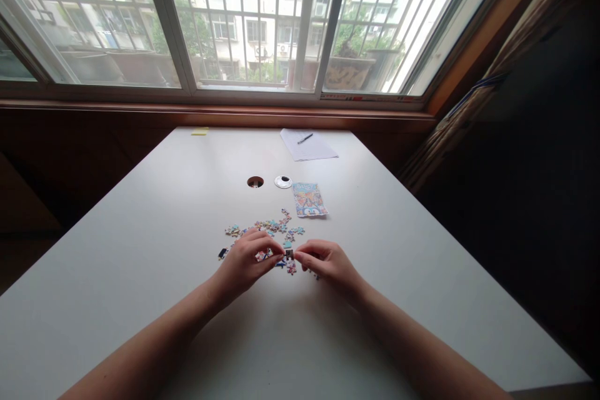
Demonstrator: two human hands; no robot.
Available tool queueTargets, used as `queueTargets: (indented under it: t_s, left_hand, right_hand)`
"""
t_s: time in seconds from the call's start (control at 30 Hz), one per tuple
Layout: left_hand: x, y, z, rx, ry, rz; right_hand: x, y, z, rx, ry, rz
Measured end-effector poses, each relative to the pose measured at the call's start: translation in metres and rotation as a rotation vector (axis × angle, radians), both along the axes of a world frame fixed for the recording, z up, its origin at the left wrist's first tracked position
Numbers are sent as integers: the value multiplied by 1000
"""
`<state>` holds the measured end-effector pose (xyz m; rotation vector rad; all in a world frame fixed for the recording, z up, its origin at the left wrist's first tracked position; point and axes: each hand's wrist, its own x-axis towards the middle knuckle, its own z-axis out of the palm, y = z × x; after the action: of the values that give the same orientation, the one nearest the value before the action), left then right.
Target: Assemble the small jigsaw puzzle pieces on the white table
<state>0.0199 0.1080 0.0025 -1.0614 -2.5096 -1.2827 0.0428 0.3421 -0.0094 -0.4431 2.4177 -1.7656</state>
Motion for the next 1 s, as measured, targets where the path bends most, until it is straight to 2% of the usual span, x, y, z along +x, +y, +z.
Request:
queueTargets:
  t_s: [1.0]
  left_hand:
    - [-1,0,-3,-19,258,-12]
  right_hand:
    - [0,1,1,-17,0,21]
